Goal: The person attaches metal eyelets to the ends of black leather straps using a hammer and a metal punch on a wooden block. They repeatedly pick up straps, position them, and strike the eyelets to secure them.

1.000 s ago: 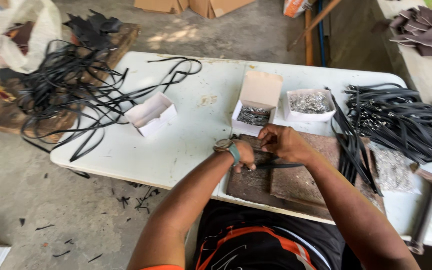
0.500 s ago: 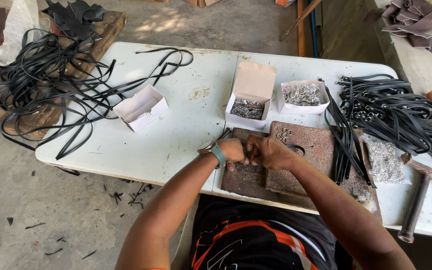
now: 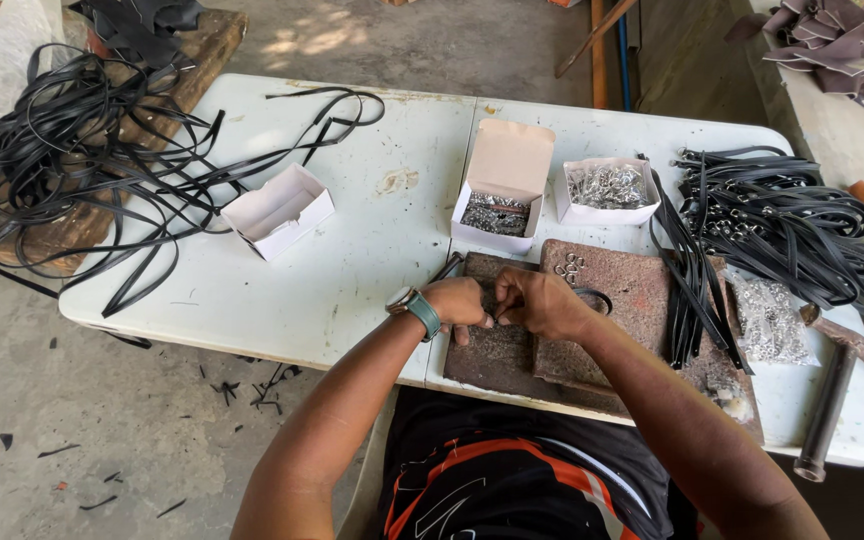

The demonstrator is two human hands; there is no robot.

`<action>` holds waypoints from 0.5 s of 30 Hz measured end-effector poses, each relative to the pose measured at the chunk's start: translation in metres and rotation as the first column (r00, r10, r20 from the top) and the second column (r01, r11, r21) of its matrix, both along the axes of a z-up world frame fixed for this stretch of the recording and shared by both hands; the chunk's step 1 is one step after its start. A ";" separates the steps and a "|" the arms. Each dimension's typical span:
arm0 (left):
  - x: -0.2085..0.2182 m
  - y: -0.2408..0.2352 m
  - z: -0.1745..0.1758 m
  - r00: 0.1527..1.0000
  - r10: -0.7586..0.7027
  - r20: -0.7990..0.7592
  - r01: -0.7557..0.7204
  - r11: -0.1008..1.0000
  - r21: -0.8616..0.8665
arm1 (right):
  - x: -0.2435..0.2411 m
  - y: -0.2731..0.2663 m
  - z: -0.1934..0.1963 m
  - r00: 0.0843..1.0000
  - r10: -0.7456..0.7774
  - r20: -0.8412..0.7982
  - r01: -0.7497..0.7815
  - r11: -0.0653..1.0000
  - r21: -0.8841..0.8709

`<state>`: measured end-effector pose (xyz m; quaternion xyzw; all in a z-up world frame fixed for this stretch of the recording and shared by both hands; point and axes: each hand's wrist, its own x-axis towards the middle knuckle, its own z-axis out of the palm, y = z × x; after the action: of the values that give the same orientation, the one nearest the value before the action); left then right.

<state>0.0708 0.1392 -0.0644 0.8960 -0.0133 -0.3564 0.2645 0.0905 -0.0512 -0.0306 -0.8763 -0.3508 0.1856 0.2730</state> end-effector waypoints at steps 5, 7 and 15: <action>-0.006 0.004 0.000 0.997 0.025 0.070 -0.022 0.999 -0.043 | 0.000 0.001 -0.002 0.997 0.034 0.073 -0.031 0.999 -0.039; -0.009 0.006 0.001 0.995 0.054 0.083 -0.048 0.997 -0.068 | 0.002 0.001 -0.003 0.996 0.060 0.063 -0.058 0.998 -0.038; -0.013 0.010 -0.005 0.993 0.052 0.110 -0.035 0.987 -0.156 | 0.022 0.015 -0.011 0.995 0.080 -0.052 -0.086 0.988 -0.127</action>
<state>0.0575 0.1489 -0.0694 0.8920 -0.0361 -0.2968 0.3391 0.1121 -0.0360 -0.0412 -0.8723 -0.3675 0.2397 0.2159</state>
